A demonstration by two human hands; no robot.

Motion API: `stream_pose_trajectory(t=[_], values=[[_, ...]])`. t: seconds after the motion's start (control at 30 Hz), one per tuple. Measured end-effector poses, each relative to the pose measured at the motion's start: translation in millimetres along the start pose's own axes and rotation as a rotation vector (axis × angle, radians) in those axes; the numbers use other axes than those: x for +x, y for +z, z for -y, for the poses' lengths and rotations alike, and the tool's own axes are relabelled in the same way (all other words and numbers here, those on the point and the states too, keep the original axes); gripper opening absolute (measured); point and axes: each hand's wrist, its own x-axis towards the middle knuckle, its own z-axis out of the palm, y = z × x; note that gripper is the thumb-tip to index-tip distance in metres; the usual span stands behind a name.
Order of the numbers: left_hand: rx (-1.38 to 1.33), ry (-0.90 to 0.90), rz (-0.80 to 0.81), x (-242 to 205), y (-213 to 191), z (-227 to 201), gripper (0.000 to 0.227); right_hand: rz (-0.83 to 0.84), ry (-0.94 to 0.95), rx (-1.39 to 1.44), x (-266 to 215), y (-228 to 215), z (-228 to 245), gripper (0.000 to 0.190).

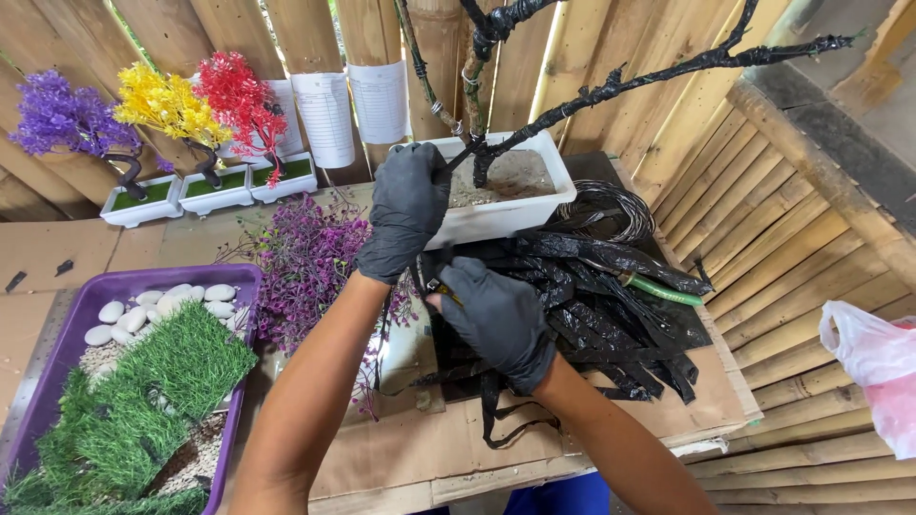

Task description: The person wraps black tape around the branches of a small tree in a white rectangular pot. They use both hands to secure the tape around the trunk and branches, ensuring the tree is stable. The workspace includes other bonsai trees and gardening supplies.

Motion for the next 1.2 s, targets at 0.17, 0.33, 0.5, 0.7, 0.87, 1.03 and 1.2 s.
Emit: stream_pose_trajectory(t=[0.17,0.33,0.5,0.7,0.87,1.03,1.2], values=[[-0.011,0.049,-0.006,3.4,-1.4,12.4,0.008,0.024,0.057,0.028,-6.6,-5.8,-32.2,0.027],[0.002,0.064,-0.029,18.3,5.6,26.8,0.009,0.062,0.088,0.092,-7.8,-8.9,-43.3,0.02],[-0.027,0.181,-0.062,50.9,10.0,40.1,0.008,0.08,0.106,0.116,-0.2,-13.0,-47.8,0.019],[-0.046,0.204,-0.08,81.5,27.7,47.7,0.014,0.174,0.286,0.033,21.4,-20.7,-85.0,0.022],[-0.039,0.356,-0.011,108.7,12.2,25.8,0.017,0.097,0.288,0.274,79.3,-17.3,-106.1,0.043],[-0.234,0.51,-0.081,129.9,20.4,28.4,0.031,0.073,0.278,0.45,107.6,18.6,-126.0,0.061],[-0.463,0.836,-0.05,154.6,22.7,24.4,0.018,0.044,0.255,0.461,126.0,43.4,-150.4,0.054]])
